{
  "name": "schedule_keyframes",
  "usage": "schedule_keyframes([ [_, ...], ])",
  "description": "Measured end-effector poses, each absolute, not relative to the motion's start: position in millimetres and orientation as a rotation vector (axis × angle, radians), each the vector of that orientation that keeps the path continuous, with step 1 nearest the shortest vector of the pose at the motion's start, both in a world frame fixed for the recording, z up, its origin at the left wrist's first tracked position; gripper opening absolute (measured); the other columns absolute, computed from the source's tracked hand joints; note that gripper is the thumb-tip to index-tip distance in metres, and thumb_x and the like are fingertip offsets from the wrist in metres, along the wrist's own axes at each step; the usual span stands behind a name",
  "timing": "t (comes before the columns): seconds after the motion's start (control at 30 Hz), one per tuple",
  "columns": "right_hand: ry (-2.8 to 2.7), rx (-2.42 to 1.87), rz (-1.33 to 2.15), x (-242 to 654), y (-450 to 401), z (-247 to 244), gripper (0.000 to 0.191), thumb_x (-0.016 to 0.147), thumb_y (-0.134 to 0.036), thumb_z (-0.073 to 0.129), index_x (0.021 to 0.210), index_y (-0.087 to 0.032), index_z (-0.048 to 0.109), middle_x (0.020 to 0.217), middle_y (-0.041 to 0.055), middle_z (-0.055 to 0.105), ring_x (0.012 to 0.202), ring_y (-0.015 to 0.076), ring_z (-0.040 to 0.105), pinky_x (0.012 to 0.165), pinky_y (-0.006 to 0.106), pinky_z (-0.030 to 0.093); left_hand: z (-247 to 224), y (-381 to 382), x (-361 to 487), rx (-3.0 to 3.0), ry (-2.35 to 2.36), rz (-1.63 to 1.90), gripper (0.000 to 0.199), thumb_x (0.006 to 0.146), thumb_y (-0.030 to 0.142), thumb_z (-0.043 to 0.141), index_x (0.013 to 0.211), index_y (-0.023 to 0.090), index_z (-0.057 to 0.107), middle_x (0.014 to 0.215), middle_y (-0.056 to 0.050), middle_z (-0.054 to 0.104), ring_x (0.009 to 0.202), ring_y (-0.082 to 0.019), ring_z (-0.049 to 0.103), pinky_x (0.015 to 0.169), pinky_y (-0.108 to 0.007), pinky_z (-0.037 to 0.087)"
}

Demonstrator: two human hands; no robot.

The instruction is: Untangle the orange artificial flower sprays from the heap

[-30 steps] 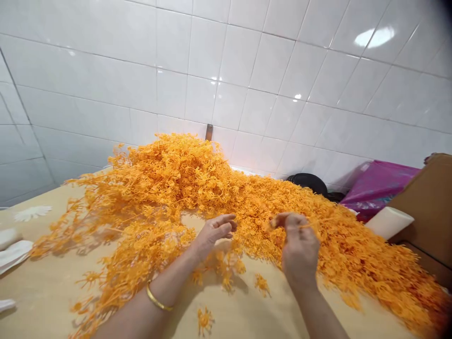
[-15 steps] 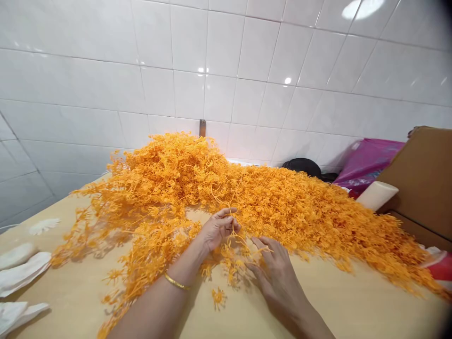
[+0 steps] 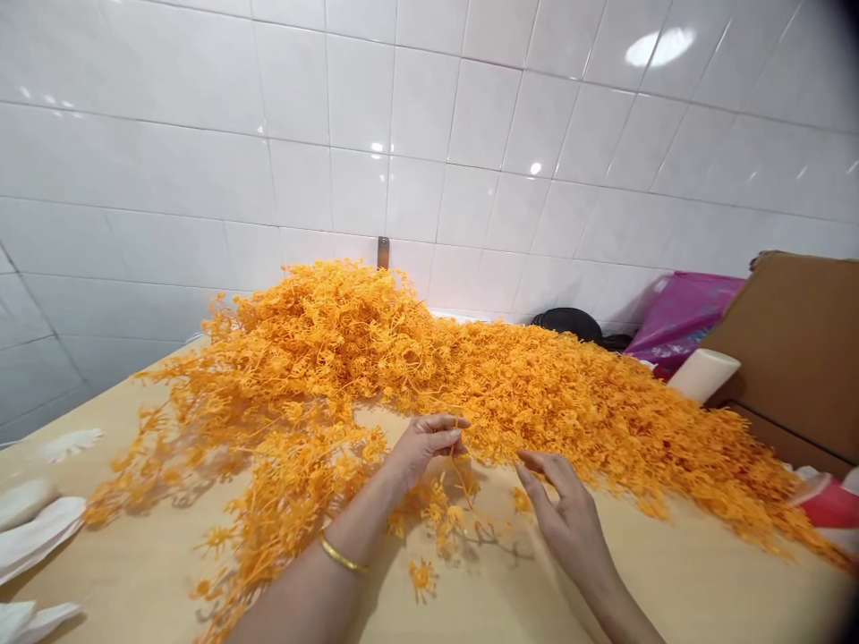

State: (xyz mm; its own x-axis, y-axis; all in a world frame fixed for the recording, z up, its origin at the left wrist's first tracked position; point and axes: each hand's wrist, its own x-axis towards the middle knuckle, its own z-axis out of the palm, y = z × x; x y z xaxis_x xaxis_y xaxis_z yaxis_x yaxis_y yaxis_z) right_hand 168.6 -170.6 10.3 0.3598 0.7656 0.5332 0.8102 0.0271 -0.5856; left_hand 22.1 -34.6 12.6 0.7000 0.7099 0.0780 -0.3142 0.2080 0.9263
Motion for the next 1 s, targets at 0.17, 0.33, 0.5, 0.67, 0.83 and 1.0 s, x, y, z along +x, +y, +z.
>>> schedule_keyframes([
  [0.17,-1.377,-1.615,0.295,141.7,-138.4,31.3,0.027,0.072,-0.039,0.053,0.085,-0.016,0.060,0.074,0.0041,0.054,0.078,0.0185,0.052,0.071,0.032,0.040,11.0,-40.8,25.3,1.295,0.384,0.638,0.025,0.058,0.031,0.068,0.075,0.012,0.067,0.060,-0.004,0.059,0.058,-0.012,0.052,0.063,-0.026,0.040],
  [0.33,-1.133,-1.307,0.484,141.3,-111.8,37.1,0.020,0.074,-0.033,0.051,0.067,-0.015,0.059,0.057,-0.0028,0.046,0.056,0.0092,0.044,0.054,0.022,0.035,5.1,-39.7,25.1,1.346,0.384,0.572,0.026,0.060,0.034,0.066,0.072,0.011,0.065,0.061,-0.003,0.057,0.055,-0.009,0.050,0.057,-0.021,0.038],
  [0.5,-0.690,-1.023,0.321,176.7,-111.1,64.8,0.017,0.063,-0.030,0.061,0.064,-0.014,0.057,0.053,-0.0053,0.045,0.048,0.0049,0.038,0.048,0.019,0.032,1.0,-28.2,21.7,1.182,0.496,0.633,0.043,0.068,0.049,0.053,0.087,0.011,0.061,0.073,-0.008,0.060,0.061,-0.012,0.055,0.061,-0.025,0.043],
  [0.67,-0.516,-0.889,0.257,204.3,-123.6,85.4,0.021,0.053,-0.029,0.068,0.062,-0.014,0.057,0.059,-0.0042,0.051,0.048,0.0033,0.042,0.048,0.017,0.034,-0.2,-22.9,20.6,1.184,0.490,0.609,0.042,0.068,0.046,0.055,0.088,0.010,0.060,0.075,-0.009,0.062,0.063,-0.014,0.057,0.063,-0.028,0.044],
  [0.83,-0.470,-0.901,0.292,211.9,-144.0,81.1,0.023,0.050,-0.028,0.070,0.065,-0.014,0.059,0.061,-0.0041,0.053,0.050,0.0033,0.045,0.050,0.017,0.037,-0.3,-22.9,19.6,1.185,0.488,0.620,0.037,0.068,0.042,0.056,0.087,0.011,0.061,0.073,-0.008,0.062,0.063,-0.014,0.057,0.063,-0.027,0.043],
  [1.0,-0.556,-1.072,0.255,234.8,-193.0,71.7,0.021,0.055,-0.030,0.069,0.066,-0.014,0.062,0.062,-0.0015,0.055,0.054,0.0059,0.047,0.052,0.020,0.039,-2.4,-20.3,18.1,1.164,0.473,0.609,0.033,0.069,0.039,0.056,0.088,0.011,0.060,0.075,-0.007,0.062,0.065,-0.014,0.057,0.065,-0.028,0.043],
])
